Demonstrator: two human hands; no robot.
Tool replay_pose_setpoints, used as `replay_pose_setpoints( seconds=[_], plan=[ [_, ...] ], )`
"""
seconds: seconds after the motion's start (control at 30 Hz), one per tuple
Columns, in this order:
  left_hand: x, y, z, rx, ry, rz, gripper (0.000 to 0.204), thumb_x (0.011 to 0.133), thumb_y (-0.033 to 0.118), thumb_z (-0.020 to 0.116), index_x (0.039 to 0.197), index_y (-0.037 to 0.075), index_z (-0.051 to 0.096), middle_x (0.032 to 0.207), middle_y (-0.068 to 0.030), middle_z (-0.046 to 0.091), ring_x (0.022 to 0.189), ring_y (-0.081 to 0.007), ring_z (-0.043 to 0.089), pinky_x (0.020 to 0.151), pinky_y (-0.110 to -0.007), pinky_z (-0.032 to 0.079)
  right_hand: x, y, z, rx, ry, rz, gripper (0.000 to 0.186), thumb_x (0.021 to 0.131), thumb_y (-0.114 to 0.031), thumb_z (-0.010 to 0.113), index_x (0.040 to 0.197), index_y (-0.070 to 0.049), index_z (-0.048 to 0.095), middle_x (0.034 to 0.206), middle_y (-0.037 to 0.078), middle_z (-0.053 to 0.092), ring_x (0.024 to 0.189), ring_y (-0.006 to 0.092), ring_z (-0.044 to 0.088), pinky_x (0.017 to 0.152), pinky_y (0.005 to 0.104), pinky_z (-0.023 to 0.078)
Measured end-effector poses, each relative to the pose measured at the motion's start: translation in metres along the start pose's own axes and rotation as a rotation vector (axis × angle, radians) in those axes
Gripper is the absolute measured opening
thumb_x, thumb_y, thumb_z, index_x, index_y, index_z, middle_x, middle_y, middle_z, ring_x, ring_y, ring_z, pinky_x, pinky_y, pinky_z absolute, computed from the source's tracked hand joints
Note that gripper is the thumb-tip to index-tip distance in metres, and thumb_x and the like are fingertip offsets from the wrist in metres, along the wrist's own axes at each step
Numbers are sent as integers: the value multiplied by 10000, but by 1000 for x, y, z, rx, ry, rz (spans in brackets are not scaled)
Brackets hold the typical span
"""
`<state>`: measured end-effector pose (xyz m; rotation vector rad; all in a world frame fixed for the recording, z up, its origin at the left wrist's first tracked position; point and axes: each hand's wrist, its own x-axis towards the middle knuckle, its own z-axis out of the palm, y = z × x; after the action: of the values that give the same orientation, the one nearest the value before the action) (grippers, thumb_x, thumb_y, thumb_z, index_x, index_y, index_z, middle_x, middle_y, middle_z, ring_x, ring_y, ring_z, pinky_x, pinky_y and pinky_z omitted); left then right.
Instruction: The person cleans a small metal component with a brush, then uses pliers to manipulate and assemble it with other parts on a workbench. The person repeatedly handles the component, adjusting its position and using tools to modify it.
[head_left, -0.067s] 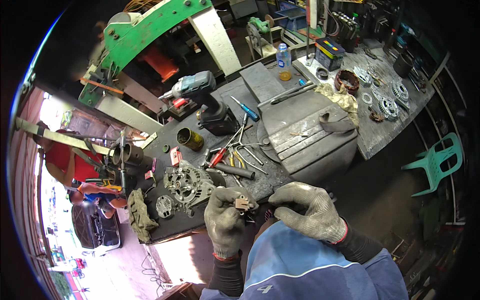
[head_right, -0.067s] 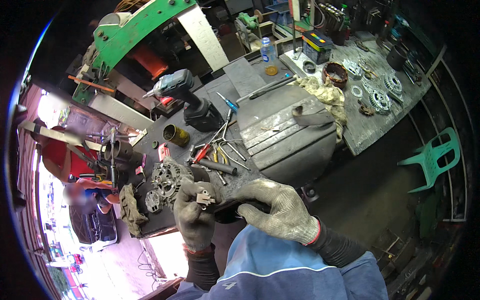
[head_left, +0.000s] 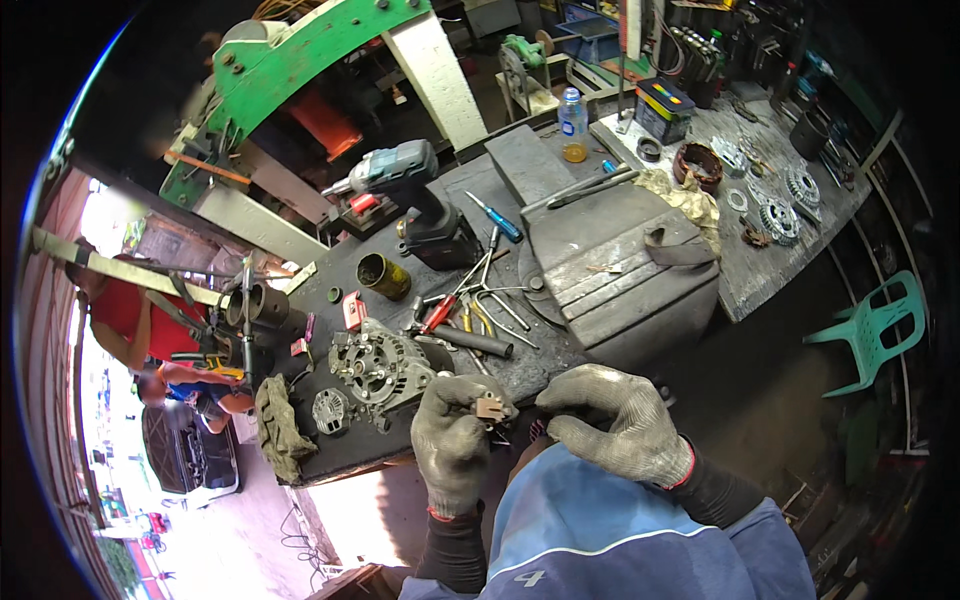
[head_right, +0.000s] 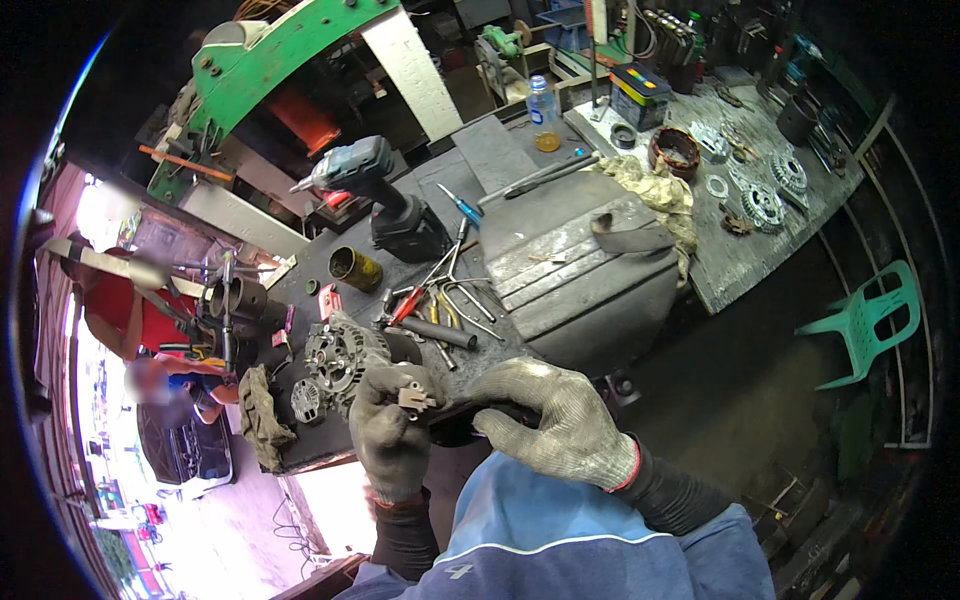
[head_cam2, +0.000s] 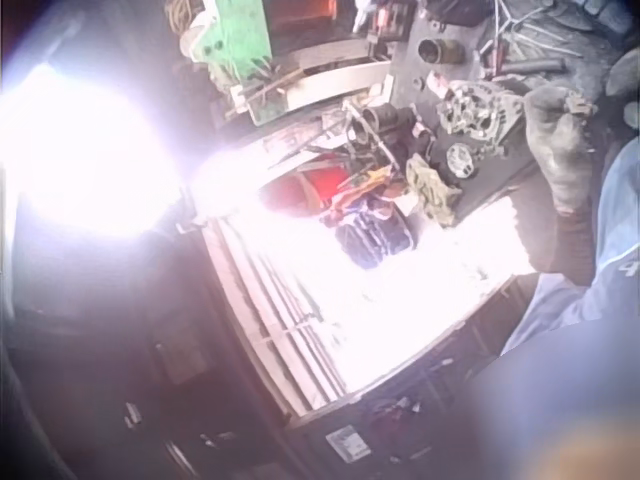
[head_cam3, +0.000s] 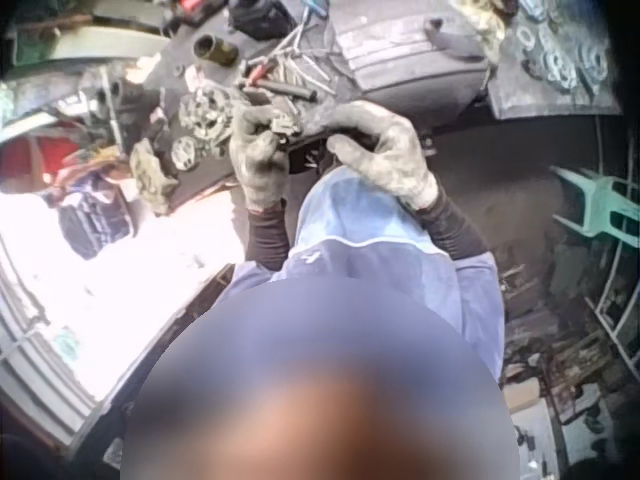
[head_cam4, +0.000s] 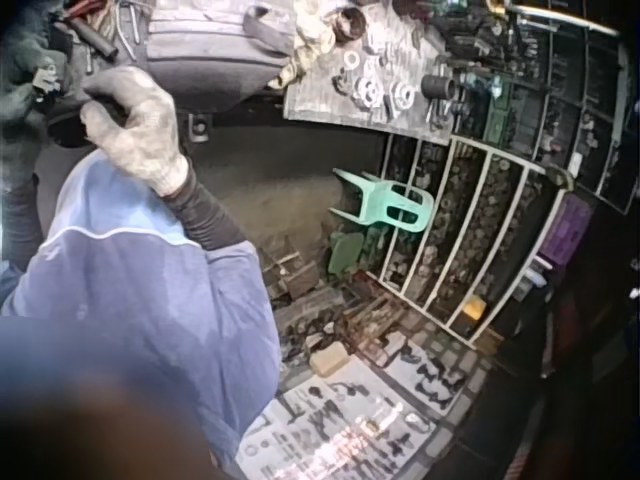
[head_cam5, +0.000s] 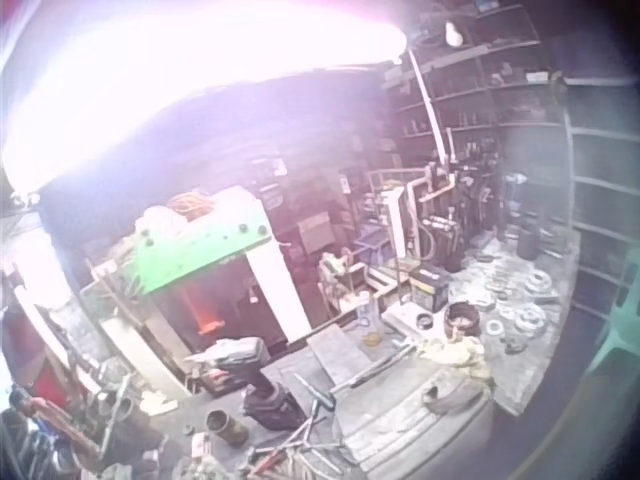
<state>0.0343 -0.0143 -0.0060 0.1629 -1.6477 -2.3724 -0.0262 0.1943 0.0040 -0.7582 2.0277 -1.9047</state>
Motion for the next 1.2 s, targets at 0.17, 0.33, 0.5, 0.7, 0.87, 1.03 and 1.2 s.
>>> replay_pose_setpoints(
  seconds=[0.17,0.33,0.5,0.7,0.87,1.03,1.2],
  plan=[
    [-11,18,-21,514,132,-1,352,873,199,749,1141,-6,646,1119,-98,713,971,-157,653,901,-321,542,19,-5,30,76,-22,-19,339,876,-82,820,1209,-25,790,1171,144,790,1087,276,769,940,380,610],
    [-17,31,-56,588,41,247,304,834,-12,744,1131,-20,680,1022,-91,725,825,-113,691,734,-282,586,32,-10,66,170,-105,105,337,876,-46,818,1210,-19,783,1170,145,791,1072,240,771,923,359,612],
    [-19,46,-83,842,30,507,301,810,-2,779,1095,20,686,980,-123,720,804,-254,711,726,-357,578,40,-9,102,203,-129,145,320,919,-12,795,1237,-14,765,1152,101,785,1061,166,747,901,334,607],
    [-30,50,-94,916,152,580,273,753,-28,785,1010,32,712,944,-143,728,799,-269,721,727,-382,586,46,-1,119,280,-169,329,335,923,-20,823,1250,3,755,1175,76,772,1059,142,721,934,326,592],
    [-41,41,-88,986,276,647,349,835,65,767,1176,18,709,1117,-169,712,1020,-361,708,913,-454,584,59,13,120,262,-180,191,297,884,-45,840,1160,23,753,1039,80,767,961,162,716,919,335,574],
    [-54,38,-78,1064,465,578,250,916,79,748,1152,31,678,1106,-147,696,1003,-358,703,893,-436,601,66,26,120,349,-344,297,291,1018,-18,733,1308,8,732,1254,129,763,1136,208,707,1012,317,564],
    [-69,35,-72,924,521,432,249,949,64,749,1173,18,651,1155,-135,679,1011,-312,726,879,-393,613,70,25,127,393,-449,416,299,998,-51,764,1290,5,733,1245,118,757,1124,208,699,981,336,567]
  ],
)
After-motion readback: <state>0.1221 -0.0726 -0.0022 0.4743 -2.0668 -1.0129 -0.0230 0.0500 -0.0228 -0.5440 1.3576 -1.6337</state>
